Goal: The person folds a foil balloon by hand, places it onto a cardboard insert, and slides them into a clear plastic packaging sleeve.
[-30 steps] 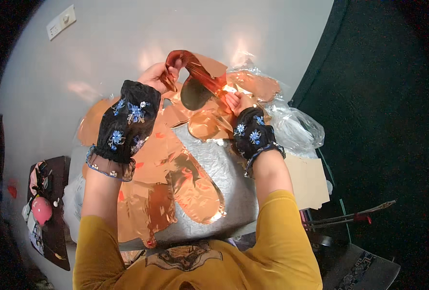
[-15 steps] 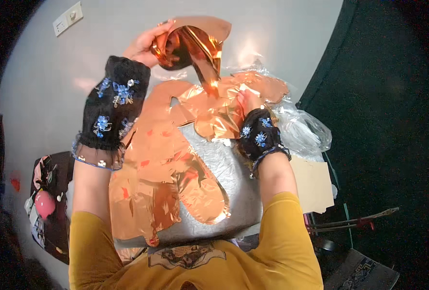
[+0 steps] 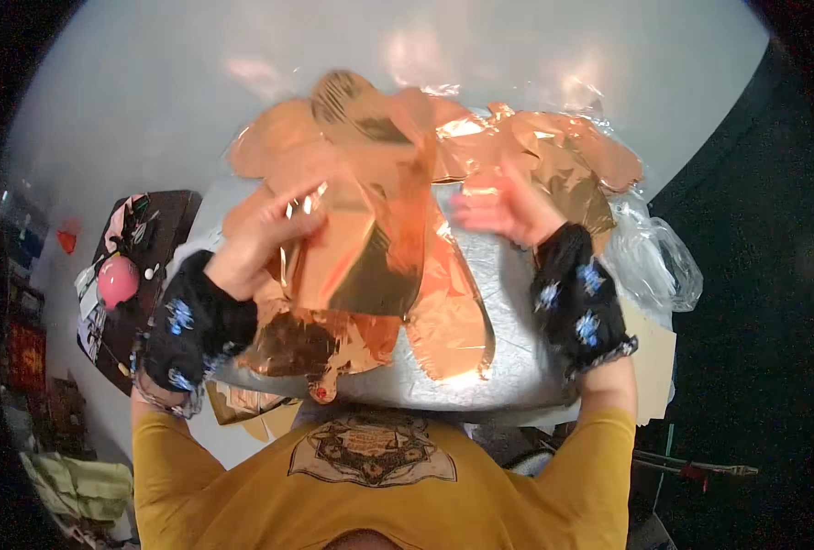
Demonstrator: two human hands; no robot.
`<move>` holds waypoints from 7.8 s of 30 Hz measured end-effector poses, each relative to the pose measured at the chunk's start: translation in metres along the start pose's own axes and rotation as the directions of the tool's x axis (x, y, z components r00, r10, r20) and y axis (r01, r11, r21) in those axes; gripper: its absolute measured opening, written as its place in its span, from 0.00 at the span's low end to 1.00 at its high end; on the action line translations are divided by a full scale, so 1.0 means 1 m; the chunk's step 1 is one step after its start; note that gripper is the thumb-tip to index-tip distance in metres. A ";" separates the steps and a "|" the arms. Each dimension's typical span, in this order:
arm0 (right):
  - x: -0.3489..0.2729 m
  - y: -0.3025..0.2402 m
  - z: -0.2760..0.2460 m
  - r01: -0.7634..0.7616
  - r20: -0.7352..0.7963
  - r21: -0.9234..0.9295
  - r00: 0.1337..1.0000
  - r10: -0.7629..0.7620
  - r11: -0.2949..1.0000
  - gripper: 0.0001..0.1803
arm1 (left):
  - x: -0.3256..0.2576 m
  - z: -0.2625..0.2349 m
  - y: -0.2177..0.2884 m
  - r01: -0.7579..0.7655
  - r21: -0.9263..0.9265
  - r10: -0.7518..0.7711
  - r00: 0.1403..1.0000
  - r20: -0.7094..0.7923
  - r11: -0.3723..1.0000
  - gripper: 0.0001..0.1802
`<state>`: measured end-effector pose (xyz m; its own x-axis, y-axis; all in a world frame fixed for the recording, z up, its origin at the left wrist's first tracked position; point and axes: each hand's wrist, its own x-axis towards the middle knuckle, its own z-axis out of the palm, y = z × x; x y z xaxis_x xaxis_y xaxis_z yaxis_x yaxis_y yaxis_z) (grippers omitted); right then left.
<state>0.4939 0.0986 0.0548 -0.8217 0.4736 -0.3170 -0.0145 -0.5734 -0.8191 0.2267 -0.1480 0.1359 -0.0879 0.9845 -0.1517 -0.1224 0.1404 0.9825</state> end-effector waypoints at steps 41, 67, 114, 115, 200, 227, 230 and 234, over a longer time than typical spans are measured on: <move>0.043 0.083 0.079 -0.063 -0.331 -0.720 0.906 -0.263 0.691 0.13 | -0.086 -0.063 -0.133 0.033 0.091 -0.044 0.990 0.131 0.995 0.27; -0.110 0.122 0.091 0.019 -0.443 -0.565 0.836 -0.323 0.825 0.13 | -0.082 -0.071 -0.122 0.156 0.422 -0.159 0.987 -0.028 0.893 0.25; -0.119 0.139 0.095 0.005 -0.463 -0.516 0.840 -0.284 0.857 0.15 | -0.077 -0.075 -0.121 0.151 0.415 -0.129 0.988 -0.080 0.897 0.21; -0.119 0.140 0.094 0.006 -0.462 -0.516 0.840 -0.285 0.857 0.15 | -0.077 -0.075 -0.122 0.150 0.416 -0.128 0.989 -0.080 0.897 0.21; 0.015 0.196 0.170 0.013 0.319 -0.915 0.638 -0.701 -0.404 0.17 | -0.069 -0.095 -0.062 0.403 0.456 -0.463 0.886 0.023 0.793 0.20; 0.006 0.189 0.169 0.061 0.238 -0.954 0.752 -0.614 -0.294 0.29 | -0.093 -0.032 -0.161 -0.281 0.923 0.541 0.835 0.100 0.264 0.22; 0.004 0.187 0.171 0.097 0.249 -0.957 0.762 -0.597 -0.275 0.31 | -0.092 -0.030 -0.164 -0.296 0.911 0.531 0.841 0.104 0.289 0.22; 0.006 0.190 0.168 0.088 0.264 -0.948 0.751 -0.605 -0.305 0.34 | -0.090 -0.029 -0.165 -0.324 0.893 0.530 0.839 0.120 0.311 0.20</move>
<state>0.3907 -0.1201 -0.0223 -0.7588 0.5260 0.3841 0.4726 0.8505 -0.2310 0.2259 -0.2628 -0.0160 -0.0200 0.9134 0.4066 0.8734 -0.1819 0.4517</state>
